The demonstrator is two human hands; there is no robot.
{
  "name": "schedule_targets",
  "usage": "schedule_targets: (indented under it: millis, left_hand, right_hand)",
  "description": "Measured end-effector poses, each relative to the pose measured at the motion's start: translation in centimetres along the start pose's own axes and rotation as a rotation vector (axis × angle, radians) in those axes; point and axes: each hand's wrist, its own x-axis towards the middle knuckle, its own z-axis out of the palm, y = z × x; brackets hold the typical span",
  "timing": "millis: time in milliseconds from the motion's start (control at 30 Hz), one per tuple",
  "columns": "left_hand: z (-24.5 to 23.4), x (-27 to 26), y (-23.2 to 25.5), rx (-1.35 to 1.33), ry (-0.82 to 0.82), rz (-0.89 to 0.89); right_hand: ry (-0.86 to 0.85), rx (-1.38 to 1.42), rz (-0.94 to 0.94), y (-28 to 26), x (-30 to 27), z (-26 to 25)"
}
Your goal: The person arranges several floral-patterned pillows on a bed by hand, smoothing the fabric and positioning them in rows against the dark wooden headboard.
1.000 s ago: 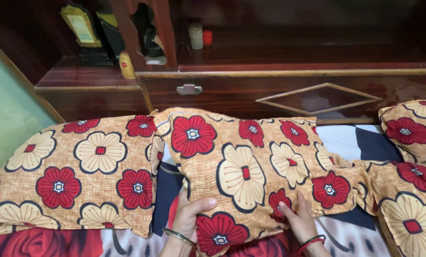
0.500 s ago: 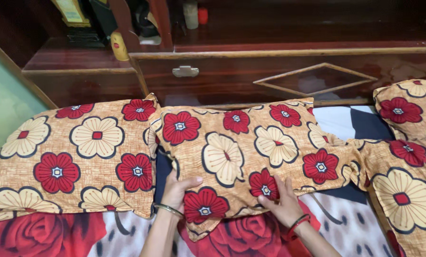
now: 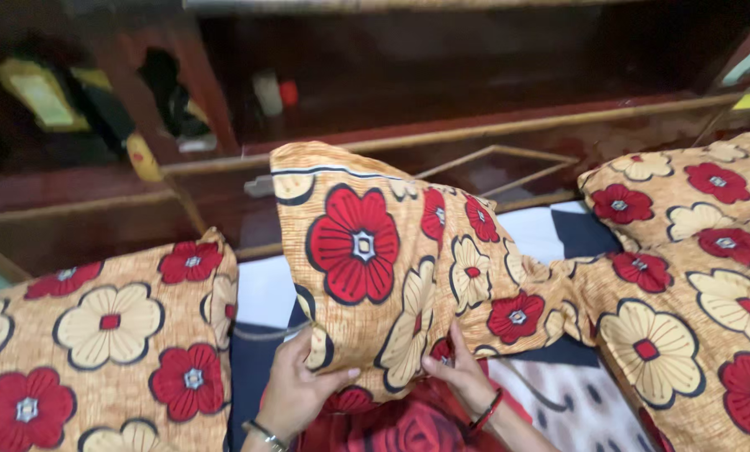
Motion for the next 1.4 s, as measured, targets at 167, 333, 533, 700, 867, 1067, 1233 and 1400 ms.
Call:
schedule_targets:
  millis: [167,333,533,700,867,1067,1233,1400]
  left_hand:
    - [-2.7,1.0,3.3,0.646,-0.029,0.659]
    - [-8.8,0.1,-3.3,0.773,0.232,0.485]
    - [-12.9,-2.4,-12.2,0.652,0.401,-0.021]
    - [-12.9,-2.9,-12.5,0.173,0.286,-0.335]
    - [-12.3,-3.9,-6.8,-0.378,0.010,-0.434]
    - [-6.3,-0.2,5.2,0.327,-0.139,-0.330]
    - [-0.6,3.8,3.9,0.262,-0.352,-0.287]
    - [1.8,2.4,0.6,0.398,-0.413,-0.224]
  right_hand:
    - [-0.210,0.281,-0.271,-0.5,2.2,-0.1]
    - [-0.245,0.707,-0.047,-3.6,2.0,-1.7]
    - [-0.121,0.555,0.047,-8.5,0.9,-0.6]
    - [-0.173,0.473,0.060,-7.7,0.9,-0.6]
    - [-0.205,0.552,0.068,-6.5,0.4,-0.6]
    - [-0.241,0.564,0.058,-7.8,-0.2,1.0]
    - [0.066,0.374,0.077,-14.0,-2.3,3.9]
    - [0.257,0.217,-0.082,-17.0,-3.0,5.7]
